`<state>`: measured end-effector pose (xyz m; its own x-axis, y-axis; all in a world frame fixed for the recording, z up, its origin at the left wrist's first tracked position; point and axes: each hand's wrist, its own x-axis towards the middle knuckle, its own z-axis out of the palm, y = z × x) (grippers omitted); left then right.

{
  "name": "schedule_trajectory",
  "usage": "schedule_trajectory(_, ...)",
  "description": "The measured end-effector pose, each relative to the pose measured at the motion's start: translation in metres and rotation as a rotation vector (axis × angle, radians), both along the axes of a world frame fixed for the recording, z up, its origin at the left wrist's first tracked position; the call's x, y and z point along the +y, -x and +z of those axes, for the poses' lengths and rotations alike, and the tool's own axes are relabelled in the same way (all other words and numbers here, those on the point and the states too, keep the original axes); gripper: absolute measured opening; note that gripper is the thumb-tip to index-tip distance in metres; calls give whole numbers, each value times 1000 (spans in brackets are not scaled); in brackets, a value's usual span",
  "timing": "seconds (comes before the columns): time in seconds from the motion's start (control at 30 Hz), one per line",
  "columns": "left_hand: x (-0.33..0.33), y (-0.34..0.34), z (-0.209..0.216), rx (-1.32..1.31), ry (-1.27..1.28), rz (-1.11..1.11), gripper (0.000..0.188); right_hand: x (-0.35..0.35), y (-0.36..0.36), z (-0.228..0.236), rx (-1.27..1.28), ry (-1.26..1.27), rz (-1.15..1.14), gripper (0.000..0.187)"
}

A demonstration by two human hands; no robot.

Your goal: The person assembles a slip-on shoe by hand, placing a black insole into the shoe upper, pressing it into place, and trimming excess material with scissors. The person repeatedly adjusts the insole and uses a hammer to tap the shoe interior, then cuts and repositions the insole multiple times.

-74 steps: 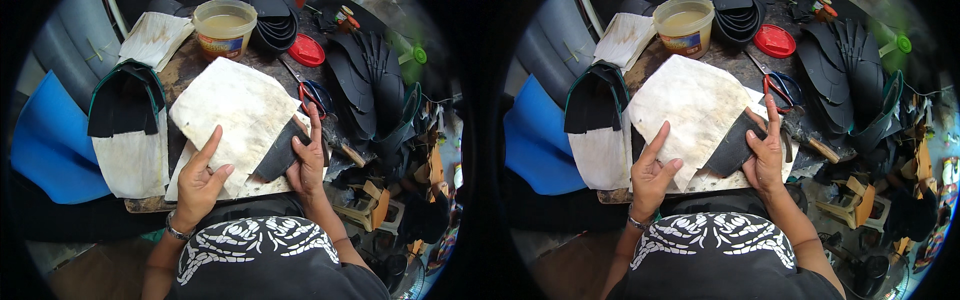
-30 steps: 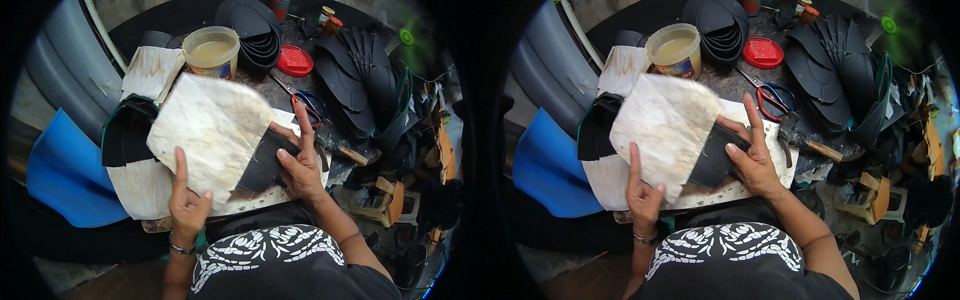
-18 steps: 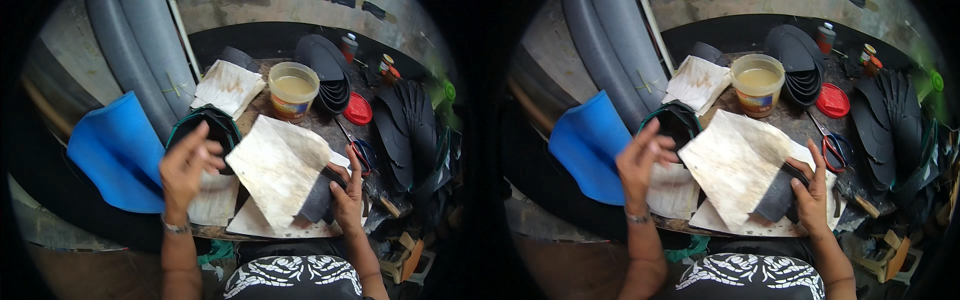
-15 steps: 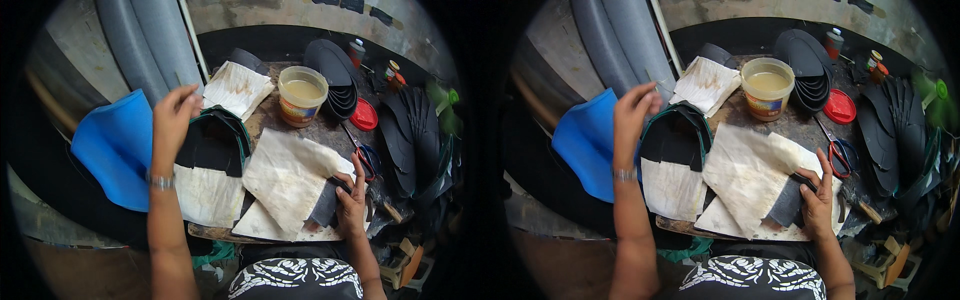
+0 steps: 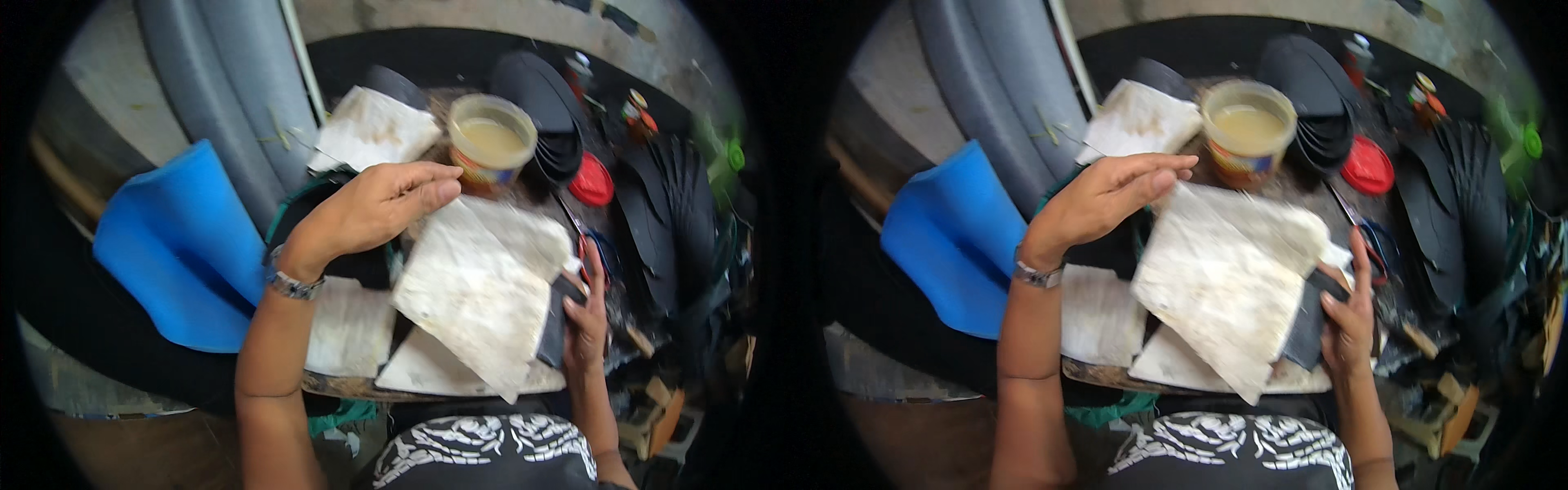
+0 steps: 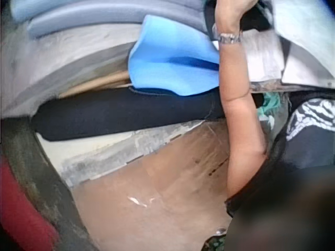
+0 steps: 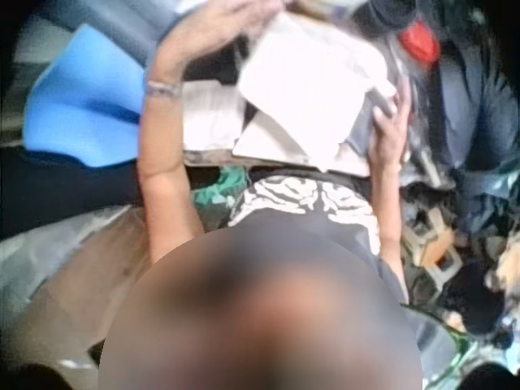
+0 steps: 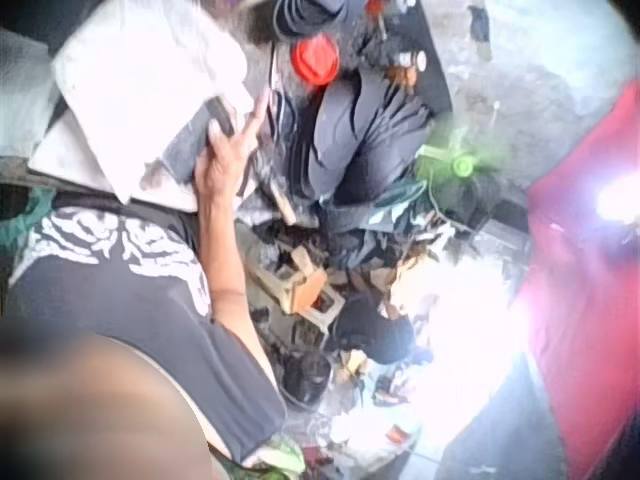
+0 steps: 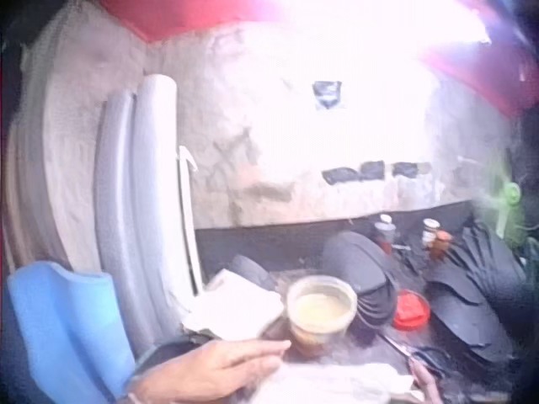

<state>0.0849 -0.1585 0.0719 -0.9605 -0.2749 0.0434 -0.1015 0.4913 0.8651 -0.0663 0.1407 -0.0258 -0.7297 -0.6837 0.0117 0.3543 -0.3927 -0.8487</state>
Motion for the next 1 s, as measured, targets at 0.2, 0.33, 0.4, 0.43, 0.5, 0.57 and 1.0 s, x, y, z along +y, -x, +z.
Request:
schedule_trajectory(0.2,42,-5,-22,144,56,-38,66,7,-7,4,-5,-27,118,97)
schedule_trajectory(0.33,38,-8,-24,106,-301,48,67,9,-4,8,12,-14,150,95)
schedule_trajectory(0.4,40,-11,-23,118,-331,131,64,8,-1,11,40,-13,160,94)
schedule_trajectory(0.43,43,-12,-23,199,-121,204,60,7,0,13,59,-4,171,94)
schedule_trajectory(0.5,51,-14,-23,330,303,346,52,4,2,18,69,-8,168,94)
schedule_trajectory(0.57,58,-15,-19,493,520,298,52,-2,6,27,171,30,170,92)
schedule_trajectory(1.0,43,14,21,373,402,172,23,-41,27,66,274,140,303,82)
